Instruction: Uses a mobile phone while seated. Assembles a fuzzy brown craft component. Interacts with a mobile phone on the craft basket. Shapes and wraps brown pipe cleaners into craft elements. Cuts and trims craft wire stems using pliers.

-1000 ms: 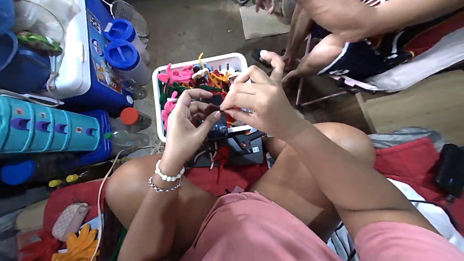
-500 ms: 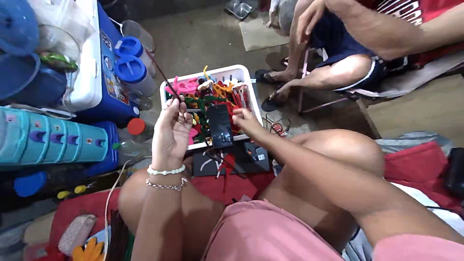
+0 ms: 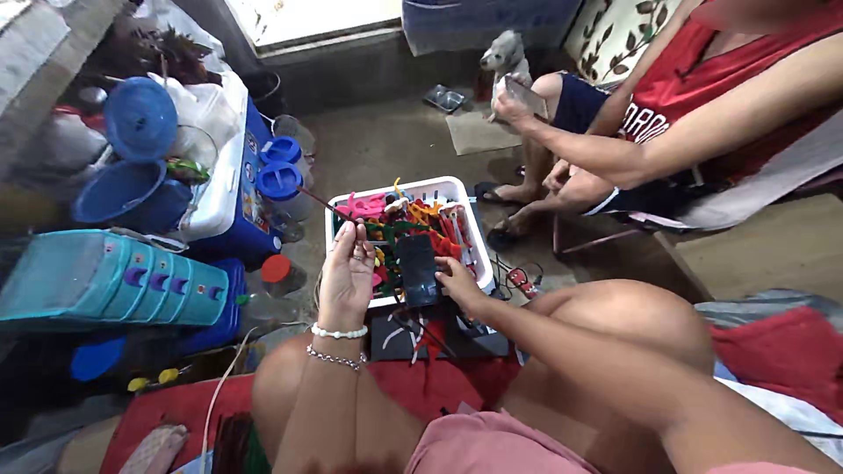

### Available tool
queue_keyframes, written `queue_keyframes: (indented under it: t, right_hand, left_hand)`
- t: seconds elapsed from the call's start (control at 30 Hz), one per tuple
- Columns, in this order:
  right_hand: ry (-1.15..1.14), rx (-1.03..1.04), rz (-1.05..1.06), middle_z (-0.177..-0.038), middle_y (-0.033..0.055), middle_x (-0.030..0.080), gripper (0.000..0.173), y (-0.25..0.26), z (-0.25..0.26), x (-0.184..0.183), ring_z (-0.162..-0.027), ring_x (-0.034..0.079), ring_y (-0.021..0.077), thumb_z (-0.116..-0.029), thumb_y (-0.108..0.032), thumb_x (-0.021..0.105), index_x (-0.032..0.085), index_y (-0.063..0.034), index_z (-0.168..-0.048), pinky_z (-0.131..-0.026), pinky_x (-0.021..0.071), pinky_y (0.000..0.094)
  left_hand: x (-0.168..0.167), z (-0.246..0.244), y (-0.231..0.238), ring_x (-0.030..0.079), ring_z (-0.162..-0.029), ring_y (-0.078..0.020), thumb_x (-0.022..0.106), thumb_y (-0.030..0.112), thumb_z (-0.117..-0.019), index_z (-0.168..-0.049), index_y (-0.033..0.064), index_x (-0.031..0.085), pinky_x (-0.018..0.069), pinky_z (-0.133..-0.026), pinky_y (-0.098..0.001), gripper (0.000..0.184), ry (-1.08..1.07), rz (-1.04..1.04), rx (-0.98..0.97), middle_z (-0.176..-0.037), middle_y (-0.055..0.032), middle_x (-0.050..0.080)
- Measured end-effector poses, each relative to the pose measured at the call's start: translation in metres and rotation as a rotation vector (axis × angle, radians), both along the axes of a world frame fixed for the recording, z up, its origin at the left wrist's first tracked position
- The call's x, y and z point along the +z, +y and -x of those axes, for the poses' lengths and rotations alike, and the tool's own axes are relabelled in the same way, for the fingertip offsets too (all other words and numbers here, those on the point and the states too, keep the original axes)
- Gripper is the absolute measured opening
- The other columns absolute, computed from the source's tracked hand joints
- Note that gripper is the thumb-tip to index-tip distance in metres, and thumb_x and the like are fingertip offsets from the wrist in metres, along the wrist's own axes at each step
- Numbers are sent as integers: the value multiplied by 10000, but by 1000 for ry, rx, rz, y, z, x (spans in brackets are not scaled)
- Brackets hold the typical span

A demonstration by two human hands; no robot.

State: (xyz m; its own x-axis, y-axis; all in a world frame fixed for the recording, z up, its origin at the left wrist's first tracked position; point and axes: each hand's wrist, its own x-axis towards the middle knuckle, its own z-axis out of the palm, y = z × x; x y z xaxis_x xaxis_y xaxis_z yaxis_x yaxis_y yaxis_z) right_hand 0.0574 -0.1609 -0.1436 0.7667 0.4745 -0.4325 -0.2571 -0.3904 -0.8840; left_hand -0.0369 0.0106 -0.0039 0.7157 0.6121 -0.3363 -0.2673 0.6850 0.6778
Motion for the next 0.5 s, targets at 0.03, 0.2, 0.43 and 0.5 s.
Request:
queue_keyframes:
  t: [0.03,0.2,0.43,0.5]
  right_hand:
    - [13,-17,-11,-1386,216,587,412,-1,0,1,-1217,629,281,-1056,-53,493,484,5,-1464,-1006,531,440]
    - [24,-34,-31,-1371,209,596,399,-2,-3,0,-1197,633,260,-1051,-56,508,509,2,-1445,-1003,525,424]
    - [38,87,-20,-1336,221,604,465,-7,-12,0,-1136,659,259,-1029,-18,518,437,7,-1485,-952,554,415]
    - [-137,320,189,-1336,241,621,528,-14,-17,4,-1187,659,301,-1045,-78,522,362,-2,-1542,-1024,528,446]
  left_hand:
    - [-1,0,-1,677,-776,-90,510,122,-1064,-1075,95,624,584,-766,-232,118,-5,8,-4,-912,-27,691]
    - [-1,-3,-5,678,-779,-84,554,115,-1044,-1081,105,620,582,-739,-218,76,17,22,1,-964,-35,704]
    - [-7,-6,-8,669,-788,-78,540,89,-1048,-1180,101,590,573,-739,-208,142,40,-8,-53,-1027,-37,693]
    - [-7,-5,-9,671,-795,-67,545,94,-1048,-1221,101,583,571,-748,-198,178,27,-17,-75,-1051,-35,693]
